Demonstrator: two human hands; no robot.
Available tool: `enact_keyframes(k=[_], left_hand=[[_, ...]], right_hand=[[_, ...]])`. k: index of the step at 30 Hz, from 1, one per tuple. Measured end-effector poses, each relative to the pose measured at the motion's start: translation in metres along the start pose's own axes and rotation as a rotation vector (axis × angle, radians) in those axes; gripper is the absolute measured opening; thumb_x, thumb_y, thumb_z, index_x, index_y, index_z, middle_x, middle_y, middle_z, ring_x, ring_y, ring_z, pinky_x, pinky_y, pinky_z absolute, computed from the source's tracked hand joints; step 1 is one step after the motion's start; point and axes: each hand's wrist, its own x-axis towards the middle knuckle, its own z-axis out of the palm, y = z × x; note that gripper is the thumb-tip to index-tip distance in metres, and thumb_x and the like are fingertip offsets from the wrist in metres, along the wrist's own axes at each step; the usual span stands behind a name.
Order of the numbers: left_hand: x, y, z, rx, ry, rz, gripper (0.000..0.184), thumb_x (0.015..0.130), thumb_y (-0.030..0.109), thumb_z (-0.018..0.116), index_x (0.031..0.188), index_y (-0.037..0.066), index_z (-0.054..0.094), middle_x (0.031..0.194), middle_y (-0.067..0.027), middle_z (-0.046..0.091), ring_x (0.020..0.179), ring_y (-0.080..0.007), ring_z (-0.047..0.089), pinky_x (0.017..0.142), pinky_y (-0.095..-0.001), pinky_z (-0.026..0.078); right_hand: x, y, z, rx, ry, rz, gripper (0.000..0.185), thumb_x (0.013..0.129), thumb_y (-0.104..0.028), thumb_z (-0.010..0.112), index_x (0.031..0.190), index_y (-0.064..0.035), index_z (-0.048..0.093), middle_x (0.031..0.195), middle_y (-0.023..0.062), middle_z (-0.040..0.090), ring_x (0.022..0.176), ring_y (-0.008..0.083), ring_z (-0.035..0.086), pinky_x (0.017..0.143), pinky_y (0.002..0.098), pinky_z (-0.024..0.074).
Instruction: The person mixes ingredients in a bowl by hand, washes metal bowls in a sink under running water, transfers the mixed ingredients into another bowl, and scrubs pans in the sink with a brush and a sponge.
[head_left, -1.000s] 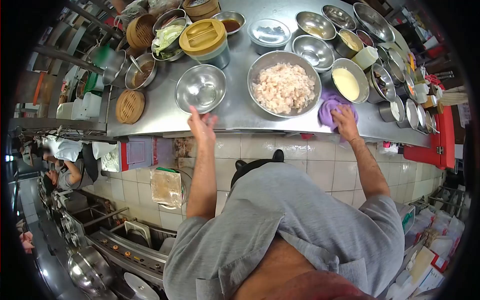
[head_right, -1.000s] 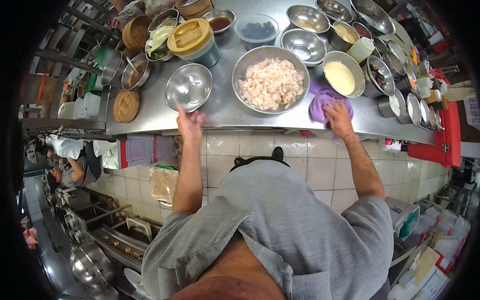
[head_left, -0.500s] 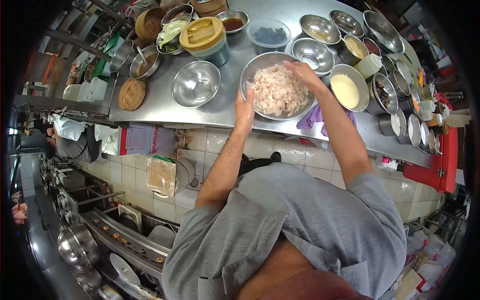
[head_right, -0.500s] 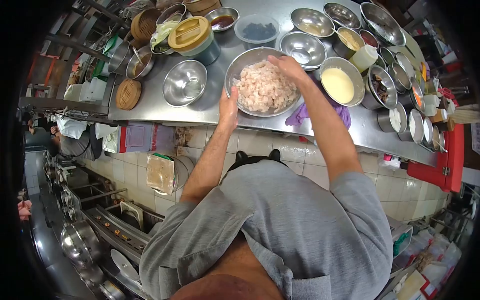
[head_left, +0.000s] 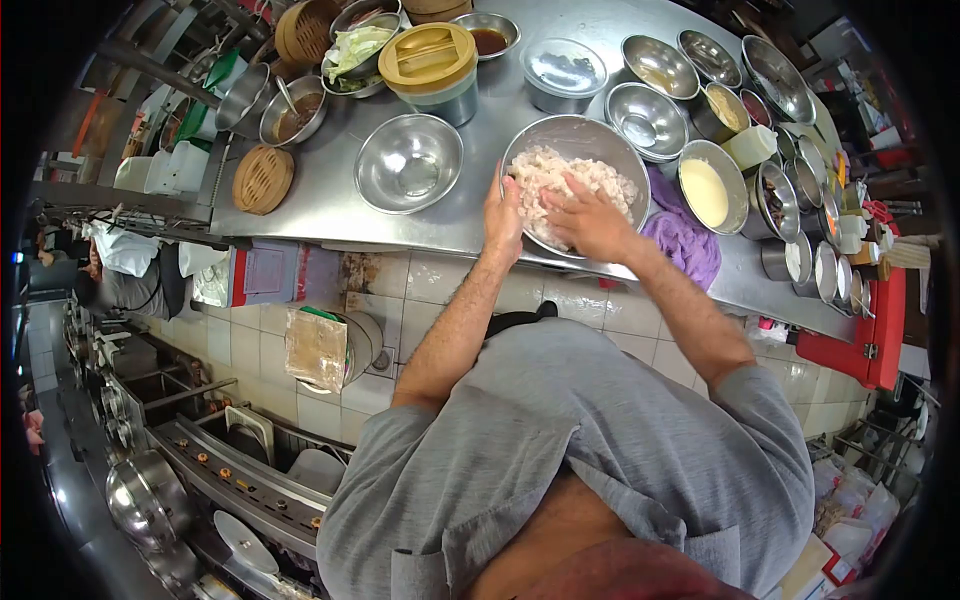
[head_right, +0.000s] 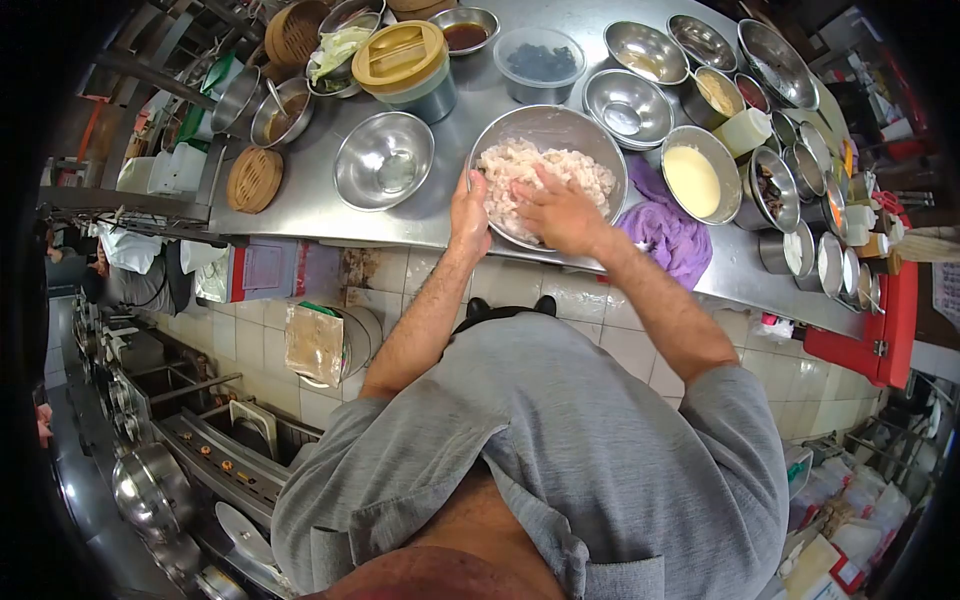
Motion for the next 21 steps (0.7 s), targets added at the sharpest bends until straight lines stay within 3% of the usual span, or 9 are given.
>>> enact_keyframes(k=[3,6,9,10,13,15,18,19,21], left_hand=[[0.004,0.005,0.005,0.006,-0.009,0.027,0.059,0.094,0.037,0.041,0.138,0.001,0.024,0.138,-0.017,0.033,0.126,-0.0235,0.033,0.103,-0.0324,0.027],[-0.007,0.014,0.01,-0.008,0.009,0.037,0.058,0.095,0.036,0.04,0.138,0.001,0.024,0.137,-0.0176,0.034,0.125,-0.0231,0.034,0.103,-0.0327,0.027],[-0.012,0.016,0.014,0.031,0.022,0.081,0.056,0.094,0.035,0.041,0.137,0.003,0.026,0.134,-0.0143,0.038,0.122,-0.0223,0.037,0.102,-0.0342,0.028],[-0.01,0.013,0.011,0.034,0.006,0.045,0.057,0.094,0.036,0.041,0.138,0.002,0.025,0.135,-0.0153,0.037,0.123,-0.0225,0.037,0.102,-0.0336,0.029],[-0.007,0.013,0.005,0.034,-0.044,-0.006,0.059,0.094,0.038,0.04,0.138,0.002,0.025,0.136,-0.0152,0.036,0.123,-0.0221,0.036,0.102,-0.0331,0.029],[-0.009,0.018,0.004,-0.035,-0.086,0.003,0.059,0.095,0.037,0.04,0.139,0.003,0.023,0.137,-0.0147,0.034,0.125,-0.022,0.034,0.103,-0.0335,0.028],[-0.005,0.014,-0.001,-0.065,-0.047,-0.06,0.06,0.095,0.037,0.04,0.14,0.003,0.02,0.137,-0.0145,0.033,0.125,-0.0222,0.033,0.104,-0.0336,0.027],[-0.005,0.015,0.0,-0.065,-0.051,-0.058,0.06,0.095,0.037,0.04,0.14,0.003,0.02,0.137,-0.0145,0.033,0.125,-0.0222,0.033,0.104,-0.0336,0.027],[-0.006,0.02,0.0,-0.07,-0.039,-0.068,0.061,0.094,0.038,0.041,0.14,0.002,0.02,0.138,-0.0146,0.033,0.126,-0.0225,0.032,0.104,-0.0335,0.025]], right_hand=[[0.011,0.025,-0.043,0.143,-0.372,0.074,0.035,0.084,-0.028,0.055,0.117,-0.0154,0.058,0.126,0.0026,0.053,0.131,0.0261,0.028,0.101,0.0547,0.0269],[0.001,0.054,-0.04,0.782,0.018,0.743,0.055,0.082,-0.035,0.059,0.125,-0.0028,0.048,0.124,0.0185,0.051,0.125,0.0233,0.037,0.101,0.038,0.0318],[0.017,0.043,-0.001,1.136,0.361,1.148,0.058,0.082,-0.039,0.059,0.123,0.0003,0.049,0.118,0.0193,0.054,0.114,0.0249,0.049,0.095,0.0348,0.0385],[0.026,0.051,0.015,1.435,0.37,1.095,0.057,0.081,-0.042,0.059,0.117,0.0014,0.051,0.109,0.0158,0.059,0.099,0.0266,0.058,0.087,0.0328,0.0443],[0.051,0.061,0.014,1.889,0.164,1.066,0.053,0.082,-0.042,0.058,0.112,0.0019,0.054,0.102,0.0133,0.061,0.093,0.0232,0.06,0.083,0.0346,0.046],[0.062,0.047,0.0,1.72,0.198,1.096,0.048,0.081,-0.038,0.06,0.114,-0.0036,0.054,0.099,0.0107,0.063,0.089,0.0188,0.061,0.08,0.0343,0.0475],[0.061,0.01,-0.014,0.486,0.082,0.473,0.042,0.081,-0.032,0.057,0.119,-0.0126,0.055,0.11,0.0117,0.06,0.109,0.0289,0.053,0.092,0.0369,0.042],[0.044,-0.01,-0.013,0.484,0.085,0.474,0.042,0.081,-0.032,0.057,0.119,-0.0126,0.055,0.11,0.0117,0.06,0.109,0.0289,0.053,0.092,0.0369,0.042],[0.023,-0.038,-0.003,-0.198,0.211,0.096,0.042,0.082,-0.033,0.055,0.117,-0.0109,0.056,0.118,0.0145,0.055,0.123,0.0311,0.04,0.1,0.0372,0.035]])
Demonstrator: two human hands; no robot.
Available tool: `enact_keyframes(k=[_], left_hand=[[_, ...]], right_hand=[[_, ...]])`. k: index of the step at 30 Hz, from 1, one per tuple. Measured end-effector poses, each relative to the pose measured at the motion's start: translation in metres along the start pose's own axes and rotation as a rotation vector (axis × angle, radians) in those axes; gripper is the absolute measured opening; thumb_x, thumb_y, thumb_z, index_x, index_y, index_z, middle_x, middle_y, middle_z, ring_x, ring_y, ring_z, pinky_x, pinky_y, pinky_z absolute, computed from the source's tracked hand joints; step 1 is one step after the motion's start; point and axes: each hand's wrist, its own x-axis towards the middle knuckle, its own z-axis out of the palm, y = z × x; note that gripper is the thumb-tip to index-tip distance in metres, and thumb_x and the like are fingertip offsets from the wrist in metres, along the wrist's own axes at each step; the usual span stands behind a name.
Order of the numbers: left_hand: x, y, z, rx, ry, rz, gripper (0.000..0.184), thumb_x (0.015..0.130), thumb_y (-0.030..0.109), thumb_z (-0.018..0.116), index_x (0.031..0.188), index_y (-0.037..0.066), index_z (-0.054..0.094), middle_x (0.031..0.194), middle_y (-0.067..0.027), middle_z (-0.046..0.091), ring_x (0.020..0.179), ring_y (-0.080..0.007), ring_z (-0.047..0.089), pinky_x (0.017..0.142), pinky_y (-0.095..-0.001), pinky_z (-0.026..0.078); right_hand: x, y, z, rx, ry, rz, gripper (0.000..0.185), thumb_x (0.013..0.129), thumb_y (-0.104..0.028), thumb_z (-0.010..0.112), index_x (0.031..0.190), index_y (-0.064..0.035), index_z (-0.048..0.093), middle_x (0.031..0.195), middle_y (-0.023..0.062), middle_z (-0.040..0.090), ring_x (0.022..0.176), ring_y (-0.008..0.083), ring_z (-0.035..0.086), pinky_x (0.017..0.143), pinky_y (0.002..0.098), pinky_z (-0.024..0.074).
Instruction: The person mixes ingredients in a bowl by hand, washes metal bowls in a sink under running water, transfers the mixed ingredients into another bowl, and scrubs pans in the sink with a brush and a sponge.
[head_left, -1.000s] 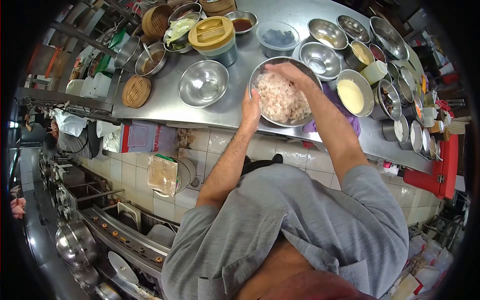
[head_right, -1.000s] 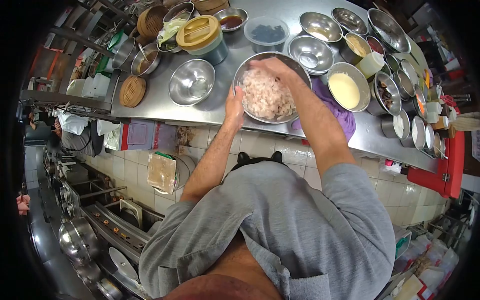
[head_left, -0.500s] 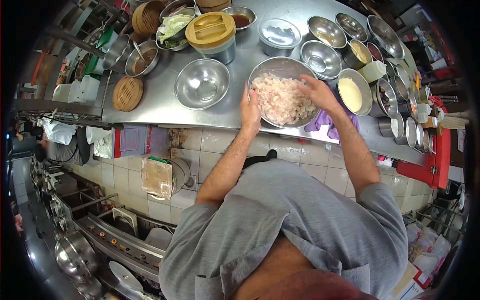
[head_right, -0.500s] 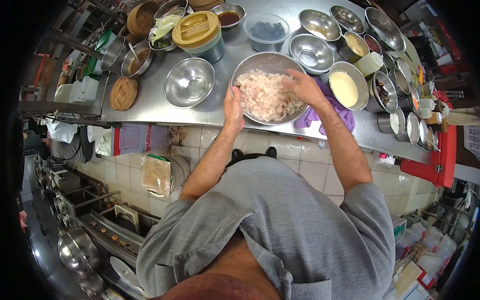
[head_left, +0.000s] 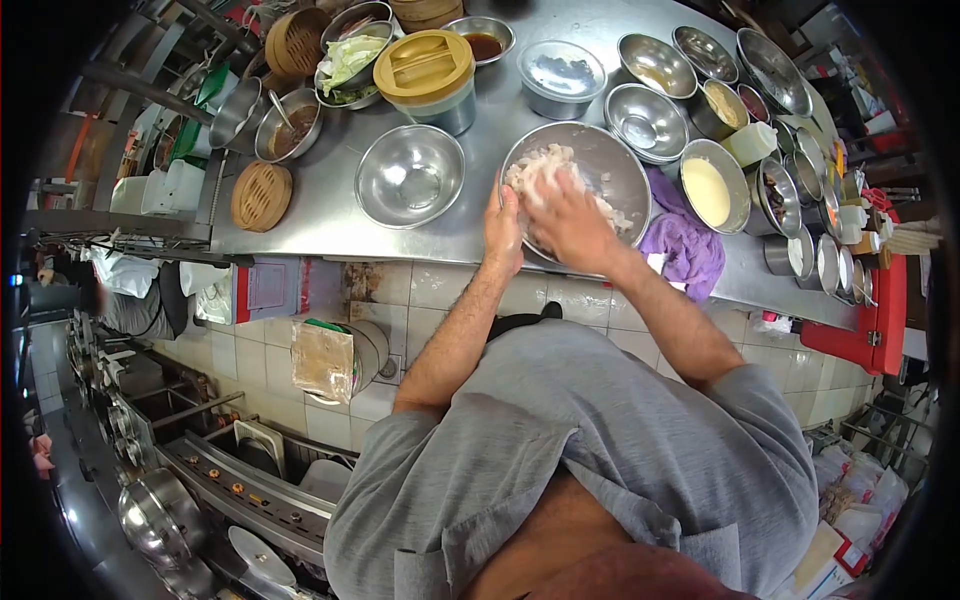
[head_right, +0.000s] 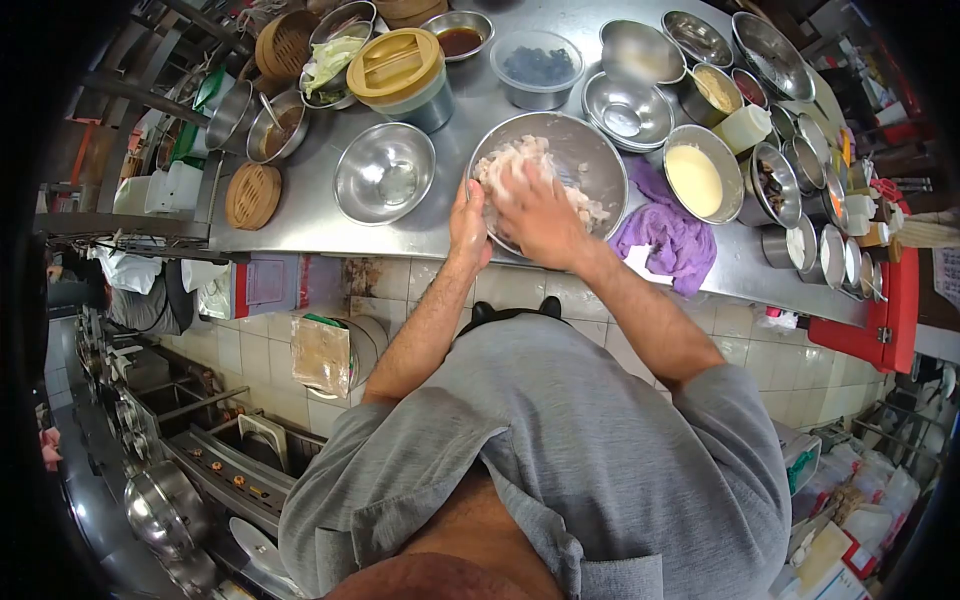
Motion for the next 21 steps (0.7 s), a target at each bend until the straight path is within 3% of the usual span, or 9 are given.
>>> enact_keyframes(k=[4,6,8,11,12,14,15,18,21], left_hand=[[0.003,-0.007,-0.002,0.013,-0.033,0.043,0.062,0.094,0.038,0.041,0.139,0.001,0.021,0.139,-0.014,0.032,0.127,-0.022,0.031,0.105,-0.033,0.024],[0.004,-0.01,-0.002,0.033,-0.044,0.062,0.062,0.094,0.038,0.041,0.139,0.0,0.021,0.139,-0.0141,0.032,0.127,-0.0219,0.031,0.105,-0.0329,0.024],[0.005,-0.011,-0.003,0.046,-0.041,0.105,0.062,0.094,0.038,0.041,0.139,0.0,0.021,0.139,-0.0142,0.032,0.127,-0.0217,0.031,0.105,-0.0328,0.023],[0.007,-0.016,-0.005,0.076,-0.048,0.074,0.061,0.095,0.038,0.04,0.139,0.0,0.022,0.14,-0.014,0.031,0.128,-0.0221,0.03,0.105,-0.0328,0.023],[0.009,-0.019,-0.006,0.076,-0.057,0.087,0.061,0.095,0.038,0.04,0.139,0.0,0.022,0.14,-0.014,0.031,0.128,-0.0221,0.03,0.105,-0.0328,0.023],[0.011,-0.022,-0.006,0.037,0.0,0.06,0.061,0.094,0.038,0.04,0.139,0.001,0.022,0.14,-0.0141,0.031,0.128,-0.0222,0.03,0.104,-0.0324,0.025],[0.006,-0.015,-0.002,0.017,0.062,0.01,0.06,0.095,0.038,0.04,0.139,0.002,0.022,0.139,-0.0146,0.031,0.127,-0.0221,0.031,0.103,-0.032,0.027],[0.003,-0.011,0.001,0.007,0.059,0.097,0.059,0.095,0.036,0.04,0.139,0.002,0.022,0.139,-0.0151,0.031,0.127,-0.022,0.031,0.102,-0.0319,0.028],[-0.003,-0.005,0.004,0.001,0.039,-0.008,0.058,0.094,0.032,0.042,0.139,0.002,0.022,0.137,-0.0166,0.034,0.125,-0.0231,0.034,0.102,-0.0322,0.03]], right_hand=[[-0.021,0.036,0.01,0.044,-0.034,-0.105,0.04,0.081,-0.033,0.058,0.114,-0.0104,0.059,0.121,0.015,0.053,0.129,0.0274,0.031,0.103,0.0367,0.0309],[0.002,0.074,-0.011,0.697,-0.577,-0.068,0.037,0.079,-0.029,0.061,0.113,-0.0114,0.061,0.118,0.0114,0.056,0.119,0.0252,0.045,0.098,0.0354,0.037],[0.023,0.099,-0.03,0.924,-0.612,0.379,0.04,0.075,-0.03,0.066,0.11,-0.0104,0.062,0.117,0.0109,0.058,0.103,0.0212,0.056,0.089,0.0313,0.0422],[0.051,0.111,-0.003,0.814,-0.581,0.613,0.064,0.074,-0.033,0.068,0.128,-0.0047,0.046,0.12,0.0105,0.055,0.1,0.0194,0.057,0.086,0.0288,0.0436],[0.059,0.099,0.003,1.071,-0.631,0.629,0.077,0.069,-0.041,0.071,0.13,-0.0025,0.042,0.124,0.0165,0.051,0.108,0.0215,0.052,0.09,0.0308,0.0414],[0.064,0.075,0.034,0.701,-0.599,0.307,0.09,0.063,-0.046,0.073,0.134,-0.0054,0.035,0.134,0.0186,0.034,0.121,0.0327,0.038,0.098,0.0392,0.0351],[0.07,0.053,0.01,0.538,-0.72,0.256,0.089,0.057,-0.038,0.076,0.134,-0.0159,0.037,0.133,0.0187,0.034,0.12,0.0365,0.038,0.097,0.0421,0.037],[0.051,0.021,-0.02,0.106,-0.755,0.11,0.089,0.052,-0.029,0.076,0.132,-0.0266,0.039,0.133,0.0188,0.033,0.119,0.0357,0.039,0.094,0.0435,0.0405],[0.037,0.036,-0.009,0.131,-0.645,0.191,0.067,0.06,-0.019,0.072,0.122,-0.0269,0.049,0.125,0.0156,0.041,0.114,0.0351,0.044,0.087,0.0449,0.0447]])
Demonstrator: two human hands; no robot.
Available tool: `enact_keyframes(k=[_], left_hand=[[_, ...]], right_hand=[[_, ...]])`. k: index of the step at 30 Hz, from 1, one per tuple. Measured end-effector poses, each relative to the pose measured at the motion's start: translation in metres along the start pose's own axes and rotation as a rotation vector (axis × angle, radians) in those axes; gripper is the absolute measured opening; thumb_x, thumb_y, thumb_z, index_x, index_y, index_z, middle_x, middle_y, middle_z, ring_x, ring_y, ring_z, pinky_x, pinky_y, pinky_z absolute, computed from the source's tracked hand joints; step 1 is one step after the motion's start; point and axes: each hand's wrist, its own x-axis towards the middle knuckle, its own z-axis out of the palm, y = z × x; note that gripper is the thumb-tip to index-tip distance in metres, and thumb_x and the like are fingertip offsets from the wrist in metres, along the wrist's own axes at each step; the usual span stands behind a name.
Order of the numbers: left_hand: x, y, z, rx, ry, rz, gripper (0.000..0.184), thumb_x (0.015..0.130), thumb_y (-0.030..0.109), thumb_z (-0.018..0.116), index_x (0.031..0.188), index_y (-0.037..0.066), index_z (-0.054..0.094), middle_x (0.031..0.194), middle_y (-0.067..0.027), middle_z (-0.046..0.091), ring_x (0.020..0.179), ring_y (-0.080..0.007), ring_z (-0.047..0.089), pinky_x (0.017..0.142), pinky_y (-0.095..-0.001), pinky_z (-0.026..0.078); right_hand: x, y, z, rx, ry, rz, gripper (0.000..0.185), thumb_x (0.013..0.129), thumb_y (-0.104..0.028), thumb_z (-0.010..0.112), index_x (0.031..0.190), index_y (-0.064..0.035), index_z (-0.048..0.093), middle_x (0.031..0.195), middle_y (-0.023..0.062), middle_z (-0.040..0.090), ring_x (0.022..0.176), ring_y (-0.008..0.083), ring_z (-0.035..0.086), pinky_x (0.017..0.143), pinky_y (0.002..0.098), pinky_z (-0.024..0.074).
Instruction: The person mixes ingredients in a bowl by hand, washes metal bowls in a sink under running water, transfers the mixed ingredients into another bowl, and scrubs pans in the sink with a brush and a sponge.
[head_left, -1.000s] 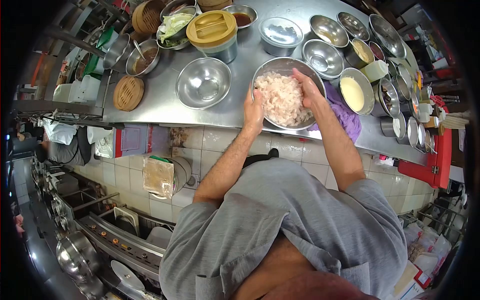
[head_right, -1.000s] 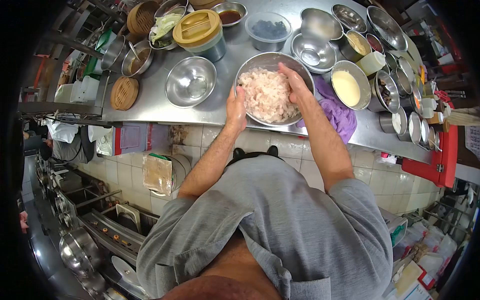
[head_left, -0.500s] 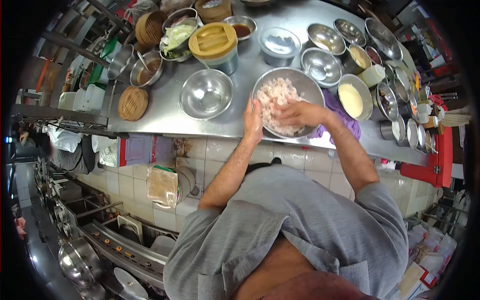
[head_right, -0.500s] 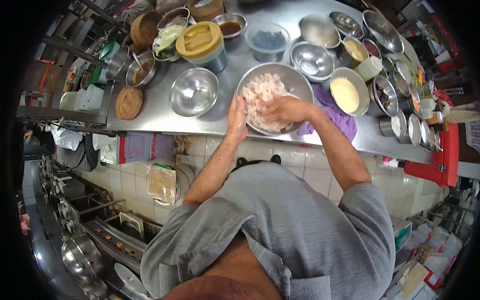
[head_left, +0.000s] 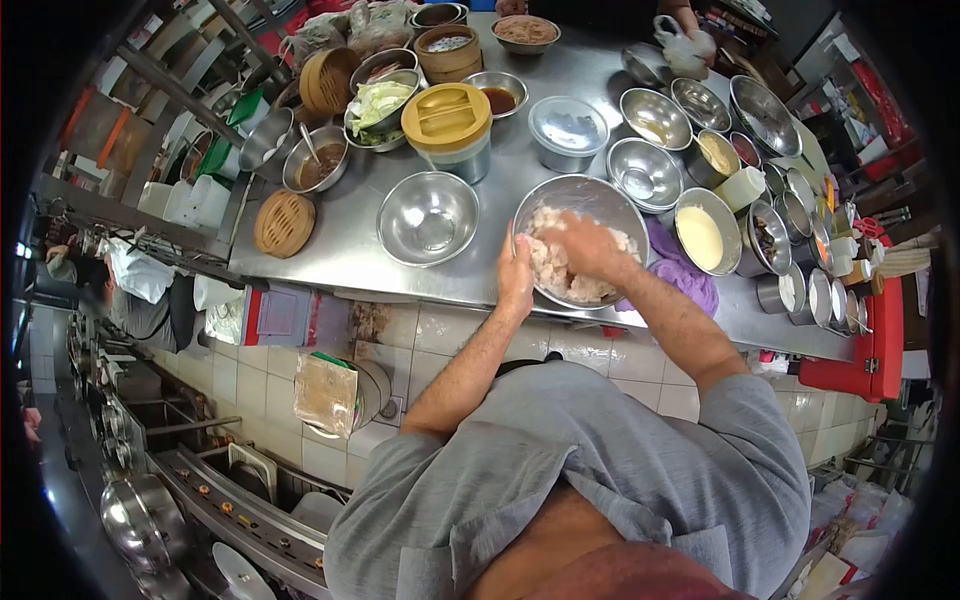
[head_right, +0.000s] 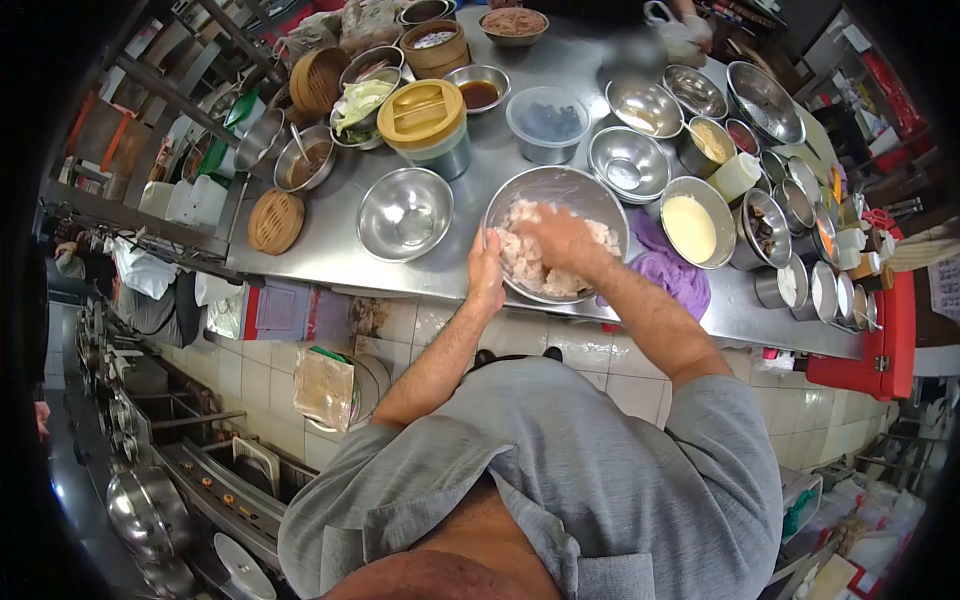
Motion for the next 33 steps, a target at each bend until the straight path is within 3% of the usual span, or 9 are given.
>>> enact_keyframes(k=[6,8,13,15,17,21,23,27,33], left_hand=[[0.009,0.069,0.01,0.591,0.161,0.41,0.071,0.086,0.023,0.056,0.14,0.003,0.015,0.137,-0.0214,0.029,0.115,-0.0266,0.043,0.093,-0.0362,0.038],[0.031,0.102,0.017,0.108,0.197,0.269,0.081,0.086,0.028,0.057,0.142,0.005,0.003,0.138,-0.0208,0.027,0.113,-0.0295,0.044,0.091,-0.0365,0.039],[0.091,0.134,0.008,-0.028,0.191,0.168,0.095,0.083,0.035,0.061,0.141,0.008,-0.009,0.139,-0.0193,0.024,0.111,-0.0337,0.042,0.088,-0.0425,0.038],[0.099,0.137,0.003,-0.059,0.131,0.173,0.083,0.086,0.031,0.058,0.141,0.008,0.0,0.142,-0.0191,0.018,0.124,-0.044,0.028,0.095,-0.0516,0.032],[0.101,0.142,-0.007,0.079,0.106,0.112,0.071,0.086,0.03,0.058,0.139,0.004,0.018,0.136,-0.0189,0.032,0.12,-0.0378,0.038,0.094,-0.0469,0.035],[0.036,0.148,-0.024,0.951,0.202,0.692,0.055,0.086,0.029,0.059,0.128,-0.002,0.041,0.11,-0.0166,0.055,0.095,-0.021,0.056,0.078,-0.0315,0.047],[-0.005,0.121,-0.023,0.657,0.134,0.177,0.051,0.088,0.025,0.056,0.127,-0.004,0.04,0.108,-0.0154,0.055,0.084,-0.0179,0.059,0.066,-0.0278,0.05],[-0.03,0.039,-0.013,0.355,-0.077,-0.165,0.042,0.09,0.014,0.048,0.126,-0.004,0.039,0.084,-0.0127,0.059,0.061,-0.0167,0.06,0.052,-0.0263,0.051],[-0.015,0.032,-0.011,0.336,-0.063,-0.092,0.031,0.088,0.006,0.046,0.117,-0.006,0.042,0.075,-0.0115,0.056,0.055,-0.017,0.058,0.047,-0.0283,0.053]], right_hand=[[0.016,0.023,-0.009,0.071,0.288,0.125,0.049,0.069,-0.022,0.069,0.115,-0.0181,0.054,0.116,0.0134,0.046,0.112,0.0344,0.045,0.085,0.0463,0.0432],[-0.002,-0.002,-0.004,-0.027,0.332,0.083,0.046,0.071,-0.025,0.068,0.115,-0.0179,0.056,0.122,0.014,0.045,0.117,0.0298,0.042,0.092,0.0519,0.0356],[-0.034,0.019,0.008,0.221,0.33,-0.107,0.051,0.074,-0.027,0.067,0.123,-0.0197,0.051,0.129,0.0123,0.042,0.121,0.0293,0.04,0.098,0.0505,0.0309],[-0.04,0.042,0.011,0.583,0.561,0.108,0.053,0.075,-0.029,0.066,0.124,-0.0162,0.051,0.13,0.015,0.042,0.119,0.0316,0.042,0.102,0.0404,0.0303],[-0.041,0.059,0.02,0.57,0.548,0.193,0.061,0.075,-0.032,0.066,0.127,-0.0092,0.046,0.133,0.0181,0.04,0.119,0.0316,0.042,0.102,0.0325,0.0312],[-0.045,0.063,0.026,0.992,0.459,0.426,0.072,0.077,-0.03,0.067,0.135,-0.0037,0.033,0.127,0.0275,0.041,0.118,0.0286,0.043,0.096,0.0358,0.0359],[-0.028,0.07,0.047,1.342,0.431,0.536,0.073,0.076,-0.035,0.066,0.132,0.0013,0.035,0.128,0.0209,0.045,0.117,0.0253,0.045,0.094,0.0317,0.0387],[-0.008,0.054,0.033,1.409,0.337,0.64,0.069,0.075,-0.034,0.066,0.129,0.002,0.04,0.119,0.02,0.052,0.108,0.0225,0.052,0.087,0.0308,0.0427],[-0.006,-0.009,0.021,0.436,0.496,0.143,0.033,0.077,-0.022,0.058,0.104,-0.003,0.061,0.105,0.0218,0.059,0.095,0.0351,0.057,0.085,0.0374,0.0449]])
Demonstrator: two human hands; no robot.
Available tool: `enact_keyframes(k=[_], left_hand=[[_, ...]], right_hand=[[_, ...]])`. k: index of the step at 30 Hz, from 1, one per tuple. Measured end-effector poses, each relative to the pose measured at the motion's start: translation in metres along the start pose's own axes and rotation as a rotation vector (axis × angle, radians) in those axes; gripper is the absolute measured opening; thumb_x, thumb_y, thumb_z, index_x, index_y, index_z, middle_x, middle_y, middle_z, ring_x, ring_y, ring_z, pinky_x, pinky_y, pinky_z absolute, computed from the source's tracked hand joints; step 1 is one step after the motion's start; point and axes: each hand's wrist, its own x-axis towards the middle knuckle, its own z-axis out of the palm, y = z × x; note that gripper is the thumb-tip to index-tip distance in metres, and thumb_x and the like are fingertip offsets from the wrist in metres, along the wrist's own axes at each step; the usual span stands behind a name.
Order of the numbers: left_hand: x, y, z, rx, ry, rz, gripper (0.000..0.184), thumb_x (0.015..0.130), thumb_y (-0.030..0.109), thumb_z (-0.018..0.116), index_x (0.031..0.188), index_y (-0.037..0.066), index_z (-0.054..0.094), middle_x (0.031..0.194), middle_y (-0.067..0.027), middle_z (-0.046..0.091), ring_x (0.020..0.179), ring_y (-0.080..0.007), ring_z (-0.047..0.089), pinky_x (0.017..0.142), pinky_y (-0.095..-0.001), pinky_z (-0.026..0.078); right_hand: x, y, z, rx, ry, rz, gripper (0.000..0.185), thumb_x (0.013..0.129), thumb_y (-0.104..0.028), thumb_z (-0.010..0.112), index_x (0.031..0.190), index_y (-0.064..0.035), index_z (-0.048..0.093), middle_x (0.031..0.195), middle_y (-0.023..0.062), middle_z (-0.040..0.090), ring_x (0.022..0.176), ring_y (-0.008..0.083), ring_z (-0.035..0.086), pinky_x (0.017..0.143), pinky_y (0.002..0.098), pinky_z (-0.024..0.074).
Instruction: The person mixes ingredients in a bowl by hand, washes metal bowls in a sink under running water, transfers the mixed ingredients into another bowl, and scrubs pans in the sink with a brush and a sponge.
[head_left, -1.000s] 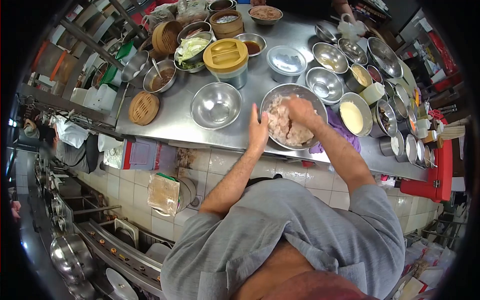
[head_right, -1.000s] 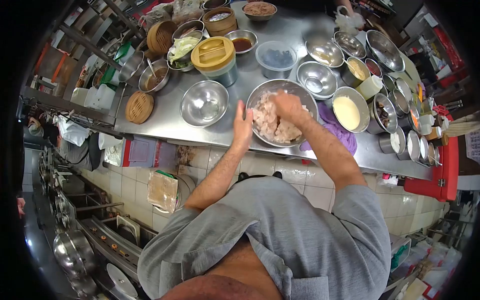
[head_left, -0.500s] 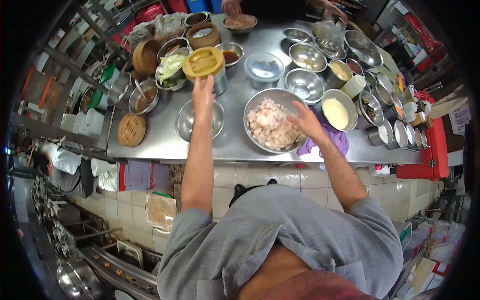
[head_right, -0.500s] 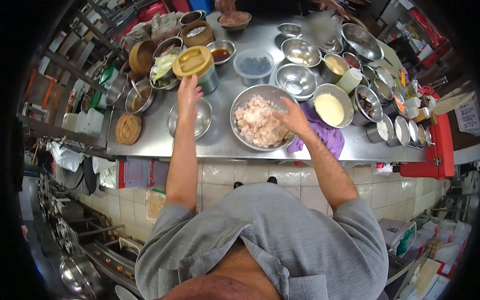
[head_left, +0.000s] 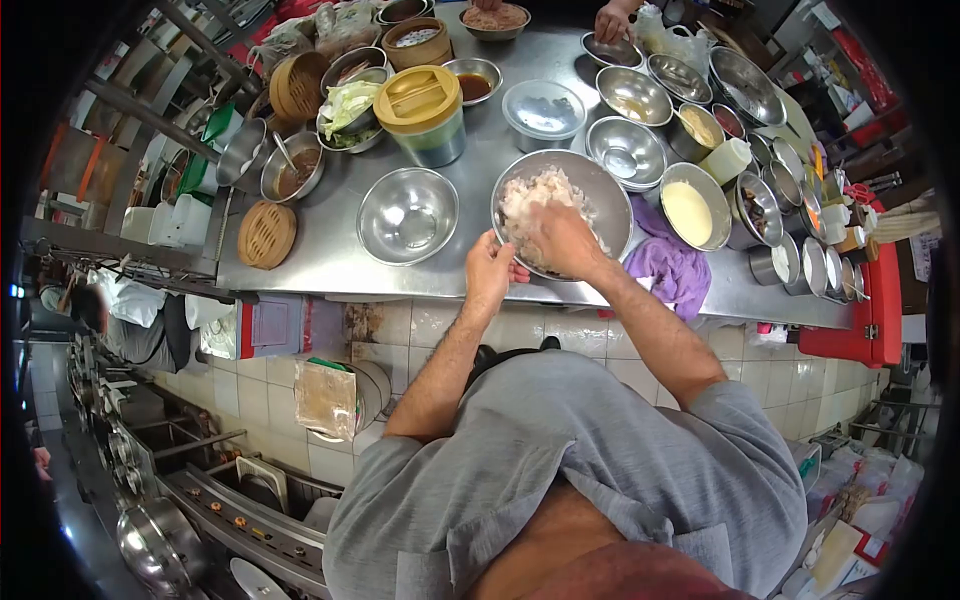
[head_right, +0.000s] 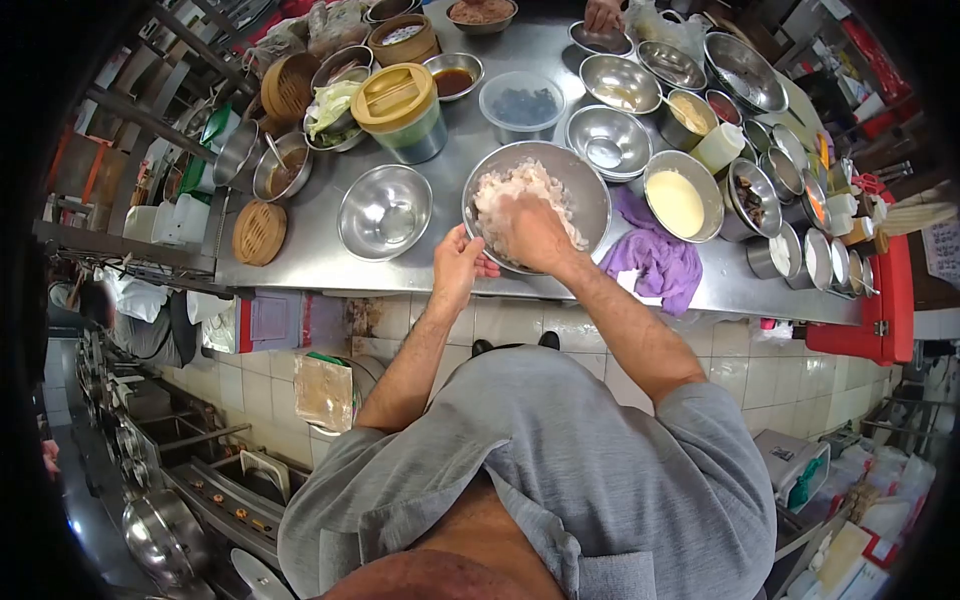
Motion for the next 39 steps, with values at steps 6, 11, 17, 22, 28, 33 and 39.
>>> enact_keyframes(k=[6,11,17,22,28,33,39], left_hand=[[-0.018,-0.001,0.008,-0.046,0.063,0.03,0.051,0.085,0.003,0.047,0.131,-0.008,0.027,0.073,-0.0097,0.053,0.053,-0.0167,0.059,0.046,-0.0275,0.053],[-0.022,-0.006,0.02,0.052,0.044,0.072,0.054,0.084,0.0,0.046,0.132,-0.01,0.023,0.07,-0.0088,0.052,0.052,-0.0169,0.06,0.044,-0.0277,0.053],[-0.022,0.002,0.008,0.016,-0.053,0.02,0.057,0.085,0.007,0.054,0.134,-0.004,0.026,0.076,-0.0092,0.052,0.057,-0.0176,0.06,0.05,-0.0277,0.054],[-0.038,-0.011,-0.033,-0.189,0.338,0.073,0.045,0.084,0.018,0.061,0.12,0.001,0.039,0.083,-0.0071,0.052,0.056,-0.012,0.055,0.049,-0.0271,0.051],[-0.008,-0.003,-0.105,-0.138,0.88,0.269,0.047,0.084,0.015,0.058,0.121,0.0,0.034,0.087,-0.0071,0.047,0.054,-0.0121,0.046,0.046,-0.0258,0.049],[0.004,0.005,-0.101,-0.191,0.625,0.24,0.046,0.078,-0.001,0.048,0.122,-0.005,0.035,0.085,-0.0138,0.051,0.051,-0.0185,0.057,0.044,-0.0283,0.051],[0.006,0.002,-0.086,-0.223,0.505,0.203,0.038,0.079,-0.004,0.046,0.116,-0.006,0.042,0.078,-0.0113,0.053,0.052,-0.017,0.057,0.048,-0.0294,0.054]], right_hand=[[-0.021,0.042,-0.044,0.411,0.092,0.36,0.042,0.079,-0.025,0.063,0.11,0.0009,0.055,0.105,0.0166,0.061,0.098,0.0208,0.059,0.085,0.0328,0.0457],[-0.009,0.019,-0.014,1.358,-0.072,0.719,0.049,0.079,-0.028,0.065,0.117,-0.0015,0.05,0.112,0.0128,0.058,0.101,0.0251,0.058,0.087,0.0367,0.046],[0.009,0.038,0.019,1.819,-0.221,0.822,0.045,0.077,-0.025,0.064,0.113,-0.0006,0.053,0.109,0.0145,0.06,0.1,0.0276,0.058,0.09,0.0423,0.0454],[0.014,0.051,0.013,2.0,-0.229,0.719,0.039,0.075,-0.019,0.063,0.108,-0.0003,0.056,0.106,0.015,0.061,0.097,0.029,0.059,0.09,0.044,0.0454],[0.016,0.054,-0.012,1.987,-0.18,0.528,0.032,0.076,-0.02,0.061,0.102,-0.002,0.058,0.102,0.0139,0.062,0.093,0.0289,0.06,0.089,0.043,0.0466],[0.021,0.053,-0.028,1.893,-0.032,0.644,0.025,0.08,-0.019,0.057,0.1,-0.0041,0.057,0.093,0.0113,0.062,0.081,0.0253,0.062,0.056,0.0441,0.051],[0.062,-0.029,-0.036,1.637,-0.116,0.356,0.028,0.079,-0.016,0.06,0.104,-0.0038,0.056,0.091,0.0095,0.063,0.078,0.0215,0.062,0.059,0.0371,0.0523]])
